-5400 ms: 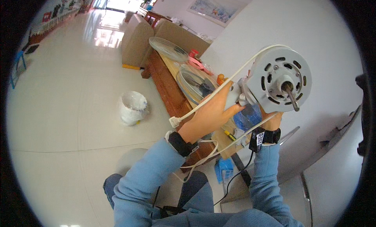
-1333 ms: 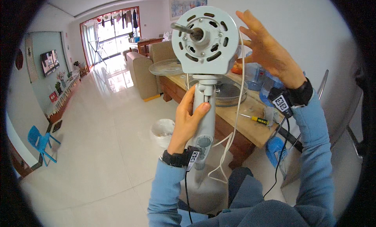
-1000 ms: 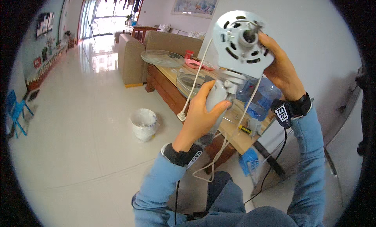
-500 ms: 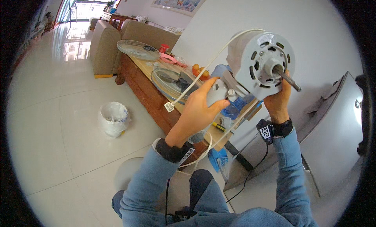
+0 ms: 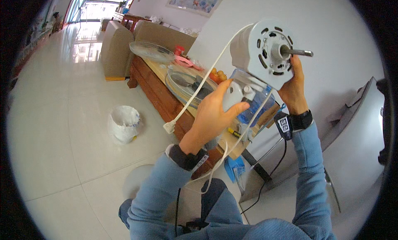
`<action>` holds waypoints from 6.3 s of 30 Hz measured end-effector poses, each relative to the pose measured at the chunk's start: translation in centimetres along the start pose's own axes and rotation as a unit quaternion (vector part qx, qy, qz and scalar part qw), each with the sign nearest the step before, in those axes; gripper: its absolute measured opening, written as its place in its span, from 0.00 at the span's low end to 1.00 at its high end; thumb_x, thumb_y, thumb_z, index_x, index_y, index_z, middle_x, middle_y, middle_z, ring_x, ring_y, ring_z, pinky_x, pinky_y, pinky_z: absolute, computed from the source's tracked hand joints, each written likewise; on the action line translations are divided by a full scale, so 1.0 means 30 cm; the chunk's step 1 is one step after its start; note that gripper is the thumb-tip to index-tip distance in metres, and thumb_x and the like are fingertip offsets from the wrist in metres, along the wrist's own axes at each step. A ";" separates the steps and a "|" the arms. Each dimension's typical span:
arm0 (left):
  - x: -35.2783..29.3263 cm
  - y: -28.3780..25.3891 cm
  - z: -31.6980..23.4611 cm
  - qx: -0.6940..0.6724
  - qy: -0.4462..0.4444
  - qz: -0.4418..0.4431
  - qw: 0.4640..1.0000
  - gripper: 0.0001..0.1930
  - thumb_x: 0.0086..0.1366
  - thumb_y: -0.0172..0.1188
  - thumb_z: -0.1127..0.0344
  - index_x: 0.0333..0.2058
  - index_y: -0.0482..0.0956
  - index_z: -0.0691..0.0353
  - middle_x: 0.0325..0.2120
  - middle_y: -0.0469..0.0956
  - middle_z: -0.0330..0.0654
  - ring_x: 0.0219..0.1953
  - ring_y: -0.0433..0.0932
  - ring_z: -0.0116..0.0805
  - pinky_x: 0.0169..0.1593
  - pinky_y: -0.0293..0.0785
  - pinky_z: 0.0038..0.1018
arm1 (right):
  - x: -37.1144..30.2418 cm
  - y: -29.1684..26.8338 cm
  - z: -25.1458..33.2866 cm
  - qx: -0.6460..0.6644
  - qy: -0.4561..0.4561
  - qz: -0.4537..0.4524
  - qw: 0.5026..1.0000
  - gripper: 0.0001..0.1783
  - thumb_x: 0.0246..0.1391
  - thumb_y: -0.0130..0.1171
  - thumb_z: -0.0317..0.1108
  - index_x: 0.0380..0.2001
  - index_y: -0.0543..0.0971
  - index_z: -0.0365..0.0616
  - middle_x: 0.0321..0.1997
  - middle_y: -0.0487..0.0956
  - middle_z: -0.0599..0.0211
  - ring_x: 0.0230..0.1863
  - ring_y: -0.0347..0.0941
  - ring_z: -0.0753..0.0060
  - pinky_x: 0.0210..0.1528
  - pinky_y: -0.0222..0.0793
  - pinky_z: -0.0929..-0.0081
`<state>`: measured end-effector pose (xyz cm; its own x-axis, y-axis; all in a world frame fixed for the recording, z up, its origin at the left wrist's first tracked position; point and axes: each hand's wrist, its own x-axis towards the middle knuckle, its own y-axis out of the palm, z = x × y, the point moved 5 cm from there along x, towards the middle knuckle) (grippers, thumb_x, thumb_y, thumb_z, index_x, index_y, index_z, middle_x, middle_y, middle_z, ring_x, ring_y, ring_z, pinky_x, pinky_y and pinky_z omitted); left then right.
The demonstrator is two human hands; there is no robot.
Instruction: The person assembles a standing fan by attaching the motor housing to the neck and securing it with a screwdriver. They repeatedly tighten and loosen the screw while rotating the fan head to check alignment.
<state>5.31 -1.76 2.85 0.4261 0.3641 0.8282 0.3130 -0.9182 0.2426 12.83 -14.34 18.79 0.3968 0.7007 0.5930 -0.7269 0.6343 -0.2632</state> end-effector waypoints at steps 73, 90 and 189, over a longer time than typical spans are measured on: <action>0.068 -0.048 -0.134 0.158 -0.109 0.039 0.981 0.39 0.59 0.51 0.38 0.62 0.56 0.58 0.57 0.62 0.50 0.60 0.61 0.47 0.65 0.52 0.47 | -0.608 -0.751 -1.290 -0.508 0.082 0.108 0.851 0.10 0.45 0.55 0.29 0.34 0.78 0.40 0.35 0.78 0.52 0.35 0.74 0.54 0.37 0.70 0.61; 0.054 0.004 0.050 0.103 -0.134 0.070 0.983 0.43 0.52 0.63 0.38 0.59 0.61 0.58 0.51 0.69 0.48 0.53 0.69 0.43 0.58 0.67 0.40 | -0.404 -0.407 -0.576 -0.244 -0.236 0.056 0.939 0.22 0.41 0.62 0.29 0.44 0.75 0.37 0.32 0.73 0.60 0.29 0.71 0.64 0.30 0.62 0.69; 0.041 0.024 0.010 0.009 -0.173 0.036 0.984 0.39 0.46 0.72 0.51 0.51 0.69 0.69 0.44 0.76 0.53 0.48 0.76 0.43 0.50 0.73 0.36 | -0.226 -0.291 -0.259 -0.480 -0.228 0.176 0.829 0.18 0.45 0.63 0.36 0.40 0.75 0.43 0.35 0.77 0.61 0.36 0.74 0.62 0.40 0.69 0.71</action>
<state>6.32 -1.92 3.88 0.7098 0.3323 0.6211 0.2848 -0.9418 0.1783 20.84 -22.09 11.15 -0.1575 0.8401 0.5191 0.1153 0.5377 -0.8352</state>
